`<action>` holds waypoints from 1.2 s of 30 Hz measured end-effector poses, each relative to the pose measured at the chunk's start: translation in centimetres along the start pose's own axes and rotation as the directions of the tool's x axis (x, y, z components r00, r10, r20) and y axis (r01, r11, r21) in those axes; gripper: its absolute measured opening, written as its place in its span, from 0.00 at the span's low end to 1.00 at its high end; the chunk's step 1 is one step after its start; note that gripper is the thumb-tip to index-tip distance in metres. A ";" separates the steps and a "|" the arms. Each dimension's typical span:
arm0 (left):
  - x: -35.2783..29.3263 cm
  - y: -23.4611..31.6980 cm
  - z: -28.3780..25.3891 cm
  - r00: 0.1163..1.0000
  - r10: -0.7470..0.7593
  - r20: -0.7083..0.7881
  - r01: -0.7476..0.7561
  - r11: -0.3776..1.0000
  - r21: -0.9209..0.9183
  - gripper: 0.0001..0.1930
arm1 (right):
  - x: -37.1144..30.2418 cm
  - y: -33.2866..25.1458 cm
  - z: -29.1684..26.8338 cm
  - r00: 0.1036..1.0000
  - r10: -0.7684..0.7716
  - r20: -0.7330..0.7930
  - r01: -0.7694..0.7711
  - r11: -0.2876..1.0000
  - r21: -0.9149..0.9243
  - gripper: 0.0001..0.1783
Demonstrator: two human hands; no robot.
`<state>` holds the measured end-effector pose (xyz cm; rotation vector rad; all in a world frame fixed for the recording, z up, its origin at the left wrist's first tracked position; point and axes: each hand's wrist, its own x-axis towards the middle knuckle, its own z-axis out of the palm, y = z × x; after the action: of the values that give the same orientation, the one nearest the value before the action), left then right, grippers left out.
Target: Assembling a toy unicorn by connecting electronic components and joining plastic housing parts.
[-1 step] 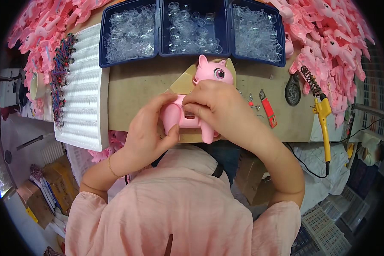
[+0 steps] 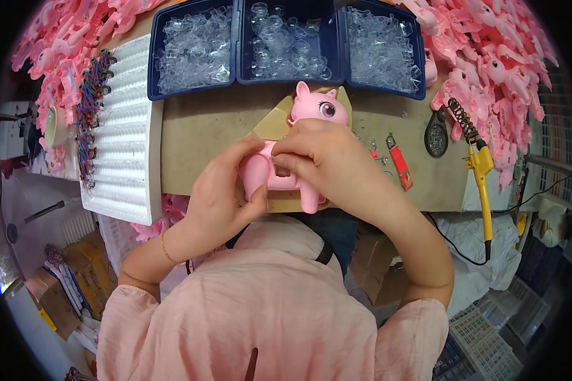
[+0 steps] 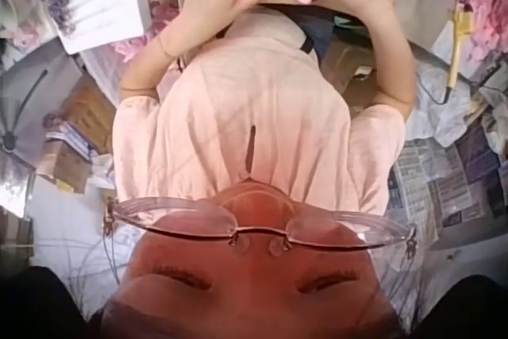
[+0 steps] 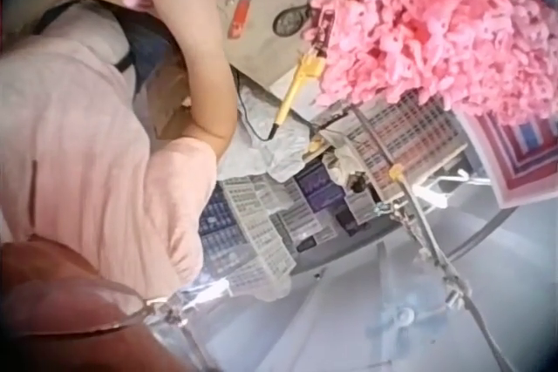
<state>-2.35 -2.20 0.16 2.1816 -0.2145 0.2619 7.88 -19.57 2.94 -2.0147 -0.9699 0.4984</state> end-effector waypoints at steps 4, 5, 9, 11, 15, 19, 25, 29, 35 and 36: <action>0.3 0.0 -0.2 0.999 0.024 0.024 -0.025 0.998 0.055 0.27 | -0.5 -0.3 0.5 1.000 -0.013 -0.028 0.011 0.998 -0.056 0.07; 0.4 0.2 -0.2 0.999 0.024 0.022 -0.026 0.998 0.054 0.27 | -0.7 -0.3 0.7 0.997 -0.048 -0.065 0.039 0.991 -0.129 0.07; 0.8 0.3 -0.3 0.995 0.070 0.074 -0.078 0.989 0.122 0.22 | -1.2 -0.6 1.1 0.973 -0.189 -0.133 0.144 0.947 -0.287 0.09; 0.9 0.1 -0.3 0.988 0.092 0.126 -0.113 0.979 0.168 0.21 | -2.0 -1.2 1.5 0.971 -0.060 -0.233 -0.040 0.914 -0.404 0.14; 1.2 1.6 0.0 0.941 0.240 0.236 -0.331 0.795 0.509 0.24 | -3.3 -3.3 2.4 0.981 -0.192 -0.019 0.102 0.601 -0.793 0.21; 1.3 2.9 -0.7 0.854 0.188 0.485 -0.490 0.601 0.631 0.26 | -2.6 -4.1 2.5 0.974 -0.148 0.171 0.224 0.543 -0.809 0.18; 2.7 1.8 -0.6 0.928 0.123 0.351 -0.241 0.918 0.314 0.29 | -1.4 0.9 -2.8 0.978 0.200 -0.057 -0.207 0.967 -0.151 0.12; 4.6 2.4 -1.1 0.905 0.137 0.403 -0.206 0.970 0.133 0.33 | 2.2 7.1 -7.5 0.819 -0.031 -0.573 -0.359 0.750 -0.555 0.11; 2.2 -1.0 -7.4 0.660 -0.521 0.542 0.751 0.449 -0.483 0.37 | 4.0 11.7 -8.3 0.881 0.043 -0.472 -0.360 0.708 -0.607 0.12; 0.5 -2.8 -8.6 0.513 -0.579 0.634 0.858 0.321 -0.401 0.38 | 4.2 11.7 -8.4 0.884 0.050 -0.465 -0.354 0.722 -0.595 0.12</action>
<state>-2.14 6.39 3.02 1.3166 0.4621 -0.7141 21.09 -24.80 -1.70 -2.7489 -0.6938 -0.2399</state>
